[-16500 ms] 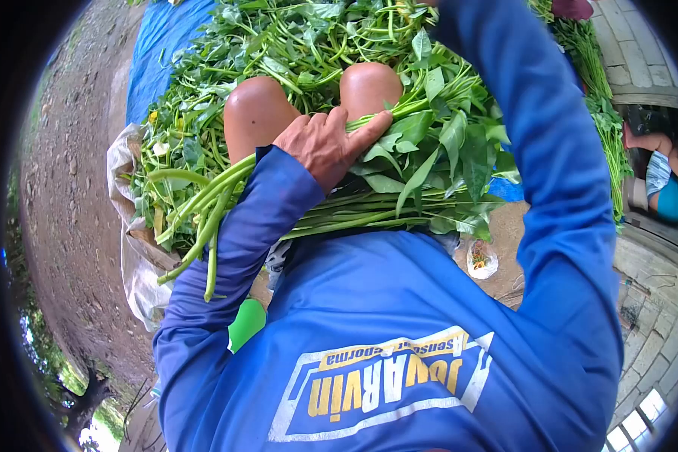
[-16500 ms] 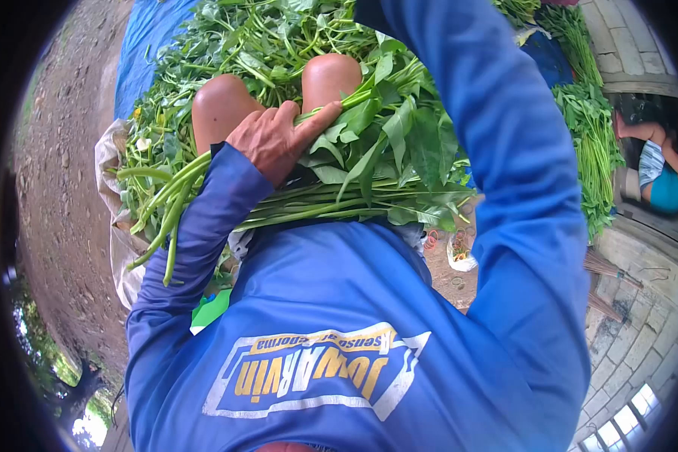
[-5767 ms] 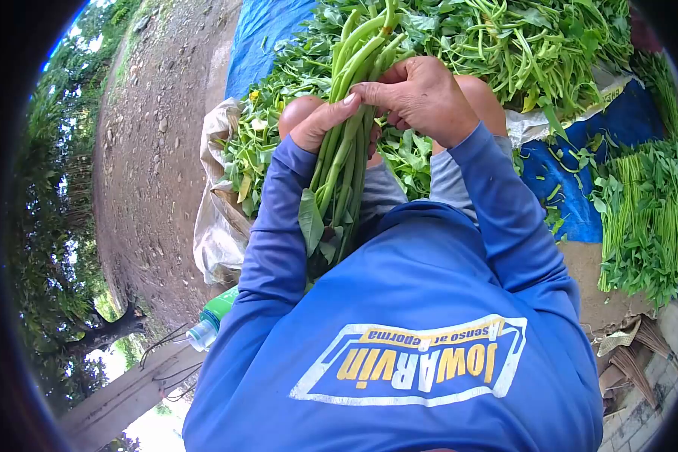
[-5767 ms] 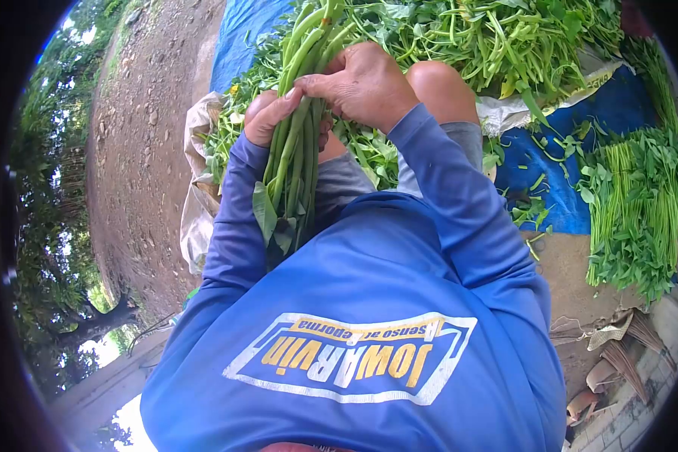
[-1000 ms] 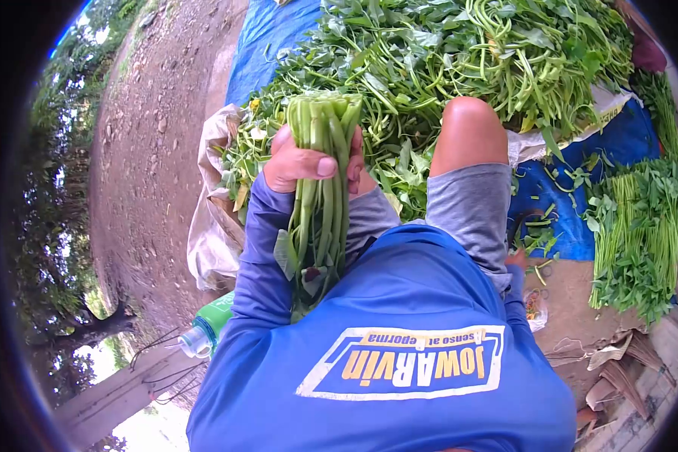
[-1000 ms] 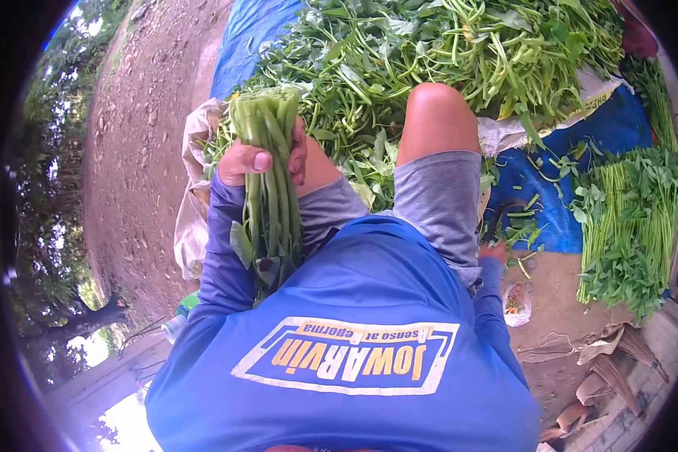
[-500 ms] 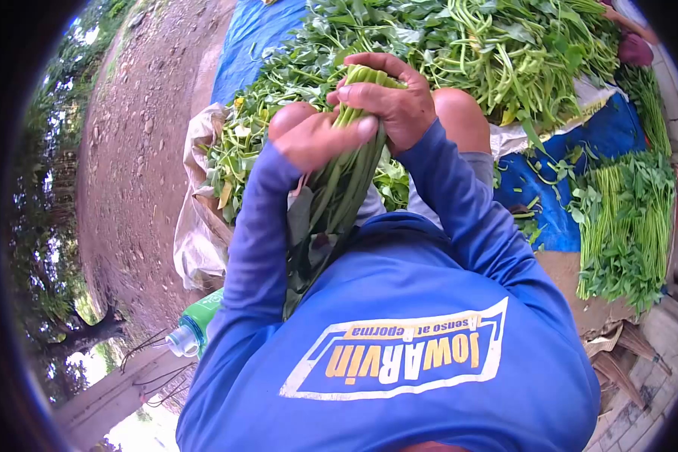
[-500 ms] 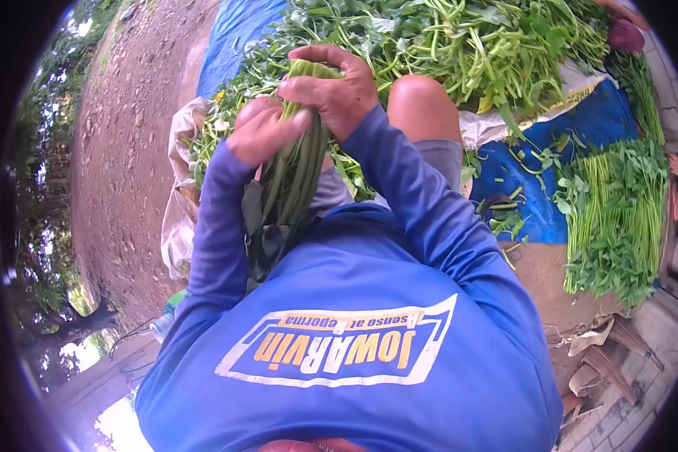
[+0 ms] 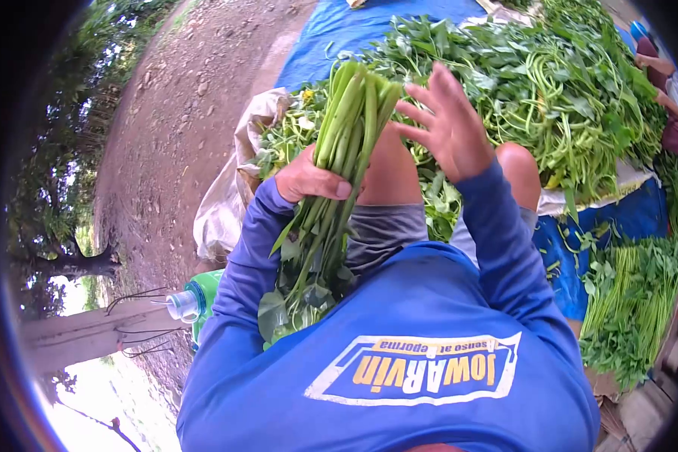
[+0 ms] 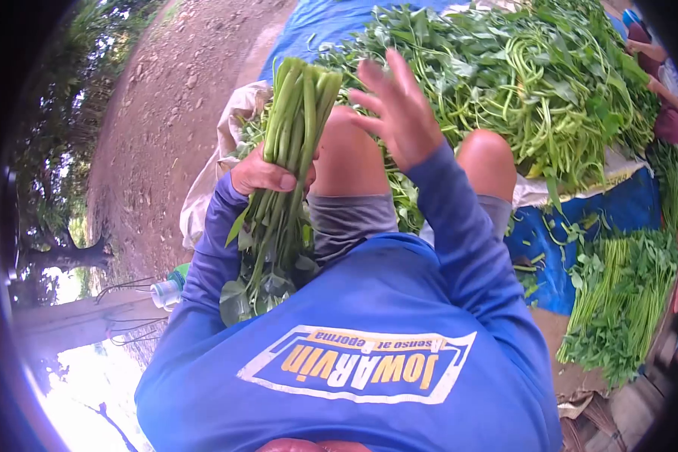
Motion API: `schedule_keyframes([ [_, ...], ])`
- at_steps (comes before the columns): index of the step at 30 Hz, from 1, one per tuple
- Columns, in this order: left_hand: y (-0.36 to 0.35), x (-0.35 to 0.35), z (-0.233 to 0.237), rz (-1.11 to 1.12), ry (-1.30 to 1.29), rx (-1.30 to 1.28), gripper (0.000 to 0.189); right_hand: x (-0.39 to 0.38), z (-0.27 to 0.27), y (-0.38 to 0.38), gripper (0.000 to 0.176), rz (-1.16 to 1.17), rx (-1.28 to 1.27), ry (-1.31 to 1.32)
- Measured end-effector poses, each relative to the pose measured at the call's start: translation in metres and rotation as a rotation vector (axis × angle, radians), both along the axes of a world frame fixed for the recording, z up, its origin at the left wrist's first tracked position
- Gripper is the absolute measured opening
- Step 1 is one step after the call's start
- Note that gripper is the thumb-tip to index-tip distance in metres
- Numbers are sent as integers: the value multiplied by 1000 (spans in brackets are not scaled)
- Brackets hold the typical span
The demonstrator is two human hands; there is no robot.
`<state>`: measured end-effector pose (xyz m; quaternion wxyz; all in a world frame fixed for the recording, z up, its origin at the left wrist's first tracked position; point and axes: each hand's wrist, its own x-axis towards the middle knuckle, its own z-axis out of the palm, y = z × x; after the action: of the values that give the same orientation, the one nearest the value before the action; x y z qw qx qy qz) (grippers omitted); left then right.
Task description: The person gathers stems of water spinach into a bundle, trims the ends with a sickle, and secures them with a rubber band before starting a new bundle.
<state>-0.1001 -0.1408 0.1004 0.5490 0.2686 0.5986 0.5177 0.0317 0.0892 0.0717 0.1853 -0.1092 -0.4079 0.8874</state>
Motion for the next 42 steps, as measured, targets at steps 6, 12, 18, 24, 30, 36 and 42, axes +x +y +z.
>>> schedule_keyframes([
  [6,12,11,-55,58,5,76,64,30,-1,-30,30,-124,700,-242],
  [12,37,24,-60,58,21,246,75,15,-30,-34,31,-258,456,-260],
  [18,34,25,-75,24,-93,203,75,2,-50,-32,35,-310,328,-348],
  [24,47,52,-99,-53,-736,287,73,-24,-55,10,88,403,-329,284],
  [30,53,29,-136,-352,-847,508,82,-21,-19,-9,88,266,110,228],
  [36,59,25,-10,106,4,390,128,-26,-17,-2,66,-72,57,156],
  [42,81,44,-24,163,1016,110,73,-34,-7,-22,64,-396,39,135],
])
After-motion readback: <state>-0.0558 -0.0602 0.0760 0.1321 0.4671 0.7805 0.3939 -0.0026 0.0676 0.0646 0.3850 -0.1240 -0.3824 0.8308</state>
